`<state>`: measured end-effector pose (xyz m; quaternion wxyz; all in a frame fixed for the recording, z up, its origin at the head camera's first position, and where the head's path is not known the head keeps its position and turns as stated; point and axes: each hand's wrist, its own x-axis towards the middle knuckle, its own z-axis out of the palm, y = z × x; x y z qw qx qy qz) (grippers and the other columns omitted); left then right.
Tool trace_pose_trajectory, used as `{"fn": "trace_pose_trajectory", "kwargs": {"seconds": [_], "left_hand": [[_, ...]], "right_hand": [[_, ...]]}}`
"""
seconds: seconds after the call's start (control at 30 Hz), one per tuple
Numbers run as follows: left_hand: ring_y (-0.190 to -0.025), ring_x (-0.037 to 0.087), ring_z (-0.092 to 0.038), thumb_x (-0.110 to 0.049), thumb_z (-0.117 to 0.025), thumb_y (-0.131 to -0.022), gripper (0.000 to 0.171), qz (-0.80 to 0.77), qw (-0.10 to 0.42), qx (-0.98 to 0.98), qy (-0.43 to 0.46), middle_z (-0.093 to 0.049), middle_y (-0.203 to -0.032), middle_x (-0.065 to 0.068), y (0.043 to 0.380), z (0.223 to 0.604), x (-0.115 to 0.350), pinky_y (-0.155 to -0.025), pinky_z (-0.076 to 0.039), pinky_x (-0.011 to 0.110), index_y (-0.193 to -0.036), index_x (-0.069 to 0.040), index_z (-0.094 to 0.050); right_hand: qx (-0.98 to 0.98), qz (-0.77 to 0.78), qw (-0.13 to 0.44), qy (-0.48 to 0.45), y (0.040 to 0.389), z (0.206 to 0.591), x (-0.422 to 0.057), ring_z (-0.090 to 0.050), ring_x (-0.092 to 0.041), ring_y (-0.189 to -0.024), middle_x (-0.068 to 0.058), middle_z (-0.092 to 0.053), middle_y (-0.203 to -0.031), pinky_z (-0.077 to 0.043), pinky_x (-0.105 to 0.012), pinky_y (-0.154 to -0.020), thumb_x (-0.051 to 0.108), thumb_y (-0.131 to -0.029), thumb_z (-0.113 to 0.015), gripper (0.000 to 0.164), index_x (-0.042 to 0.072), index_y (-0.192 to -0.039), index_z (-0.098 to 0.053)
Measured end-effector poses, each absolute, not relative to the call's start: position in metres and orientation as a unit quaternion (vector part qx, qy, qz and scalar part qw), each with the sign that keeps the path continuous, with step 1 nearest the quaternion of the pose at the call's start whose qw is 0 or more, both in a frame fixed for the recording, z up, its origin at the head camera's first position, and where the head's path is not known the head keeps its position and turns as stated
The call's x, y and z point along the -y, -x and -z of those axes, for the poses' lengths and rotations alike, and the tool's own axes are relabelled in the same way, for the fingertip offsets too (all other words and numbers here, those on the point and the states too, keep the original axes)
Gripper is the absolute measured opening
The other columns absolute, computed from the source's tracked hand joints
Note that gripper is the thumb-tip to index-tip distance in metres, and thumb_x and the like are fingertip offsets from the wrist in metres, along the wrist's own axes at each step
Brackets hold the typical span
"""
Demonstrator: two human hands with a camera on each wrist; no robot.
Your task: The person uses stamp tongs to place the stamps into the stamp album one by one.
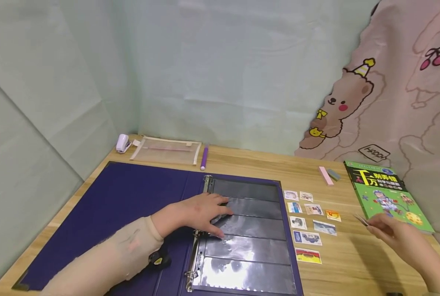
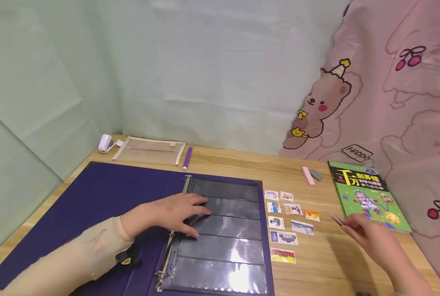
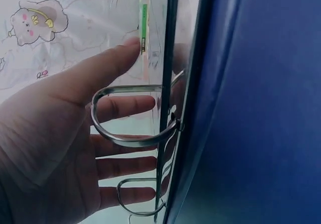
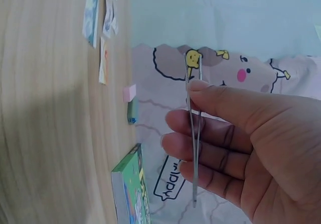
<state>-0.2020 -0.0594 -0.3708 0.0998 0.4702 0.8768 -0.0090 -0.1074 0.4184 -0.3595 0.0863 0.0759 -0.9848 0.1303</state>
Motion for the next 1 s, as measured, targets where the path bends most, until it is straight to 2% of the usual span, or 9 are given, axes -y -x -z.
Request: {"fn": "trace_pose_trajectory", "kwargs": {"seconds": [0.17,0.37,0.57,0.8,0.87,1.0], "left_hand": [[-0.127,0.024,-0.038,-0.061,-0.059,-0.073,0.066,0.001,0.087,-0.877,-0.472,-0.041,-0.138,0.006,0.205,0.372,0.057,-0.100,-0.036,0.043,-0.129,-0.029,-0.046],[-0.127,0.024,-0.036,-0.063,-0.061,-0.070,0.071,0.008,0.091,-0.881,-0.464,-0.038,-0.139,0.007,0.202,0.373,0.056,-0.100,-0.036,0.044,-0.131,-0.031,-0.043],[-0.135,0.026,-0.028,-0.065,-0.058,-0.070,0.076,-0.004,0.104,-0.882,-0.459,-0.029,-0.146,0.008,0.198,0.377,0.060,-0.103,-0.030,0.049,-0.135,-0.031,-0.038],[-0.137,0.025,-0.024,-0.065,-0.058,-0.070,0.077,-0.012,0.112,-0.882,-0.457,-0.026,-0.148,0.007,0.197,0.379,0.063,-0.105,-0.028,0.051,-0.136,-0.031,-0.036],[-0.137,0.025,-0.024,-0.065,-0.058,-0.070,0.077,-0.009,0.109,-0.882,-0.459,-0.026,-0.148,0.007,0.198,0.380,0.062,-0.105,-0.027,0.051,-0.136,-0.032,-0.036],[-0.136,0.025,-0.025,-0.066,-0.057,-0.070,0.076,-0.007,0.102,-0.881,-0.463,-0.027,-0.148,0.006,0.201,0.380,0.061,-0.105,-0.027,0.050,-0.136,-0.033,-0.036]], "right_hand": [[0.983,-0.140,0.100,-0.071,0.108,0.357,-0.416,-0.046,0.012,-0.060,0.005,-0.062,-0.072,-0.041,-0.019,-0.050,0.017,-0.084,-0.062,0.005,0.014,-0.087,-0.060],[0.980,-0.164,0.100,-0.055,0.108,0.351,-0.412,-0.050,0.010,-0.061,0.009,-0.063,-0.070,-0.042,-0.019,-0.051,0.020,-0.083,-0.062,0.012,0.012,-0.092,-0.063],[0.978,-0.187,0.070,-0.053,0.113,0.343,-0.405,-0.048,0.002,-0.054,0.009,-0.059,-0.066,-0.040,-0.021,-0.048,0.022,-0.086,-0.059,0.017,0.011,-0.098,-0.064],[0.967,-0.239,0.049,-0.077,0.127,0.337,-0.392,-0.041,-0.007,-0.046,0.008,-0.049,-0.055,-0.030,-0.024,-0.041,0.022,-0.086,-0.058,0.015,0.014,-0.098,-0.063],[0.962,-0.253,0.047,-0.087,0.132,0.337,-0.391,-0.041,-0.009,-0.048,0.008,-0.045,-0.055,-0.030,-0.024,-0.043,0.021,-0.086,-0.058,0.015,0.013,-0.098,-0.063],[0.960,-0.266,0.016,-0.082,0.142,0.335,-0.390,-0.043,-0.009,-0.052,0.008,-0.048,-0.061,-0.035,-0.025,-0.046,0.024,-0.089,-0.055,0.020,0.010,-0.102,-0.061]]}}
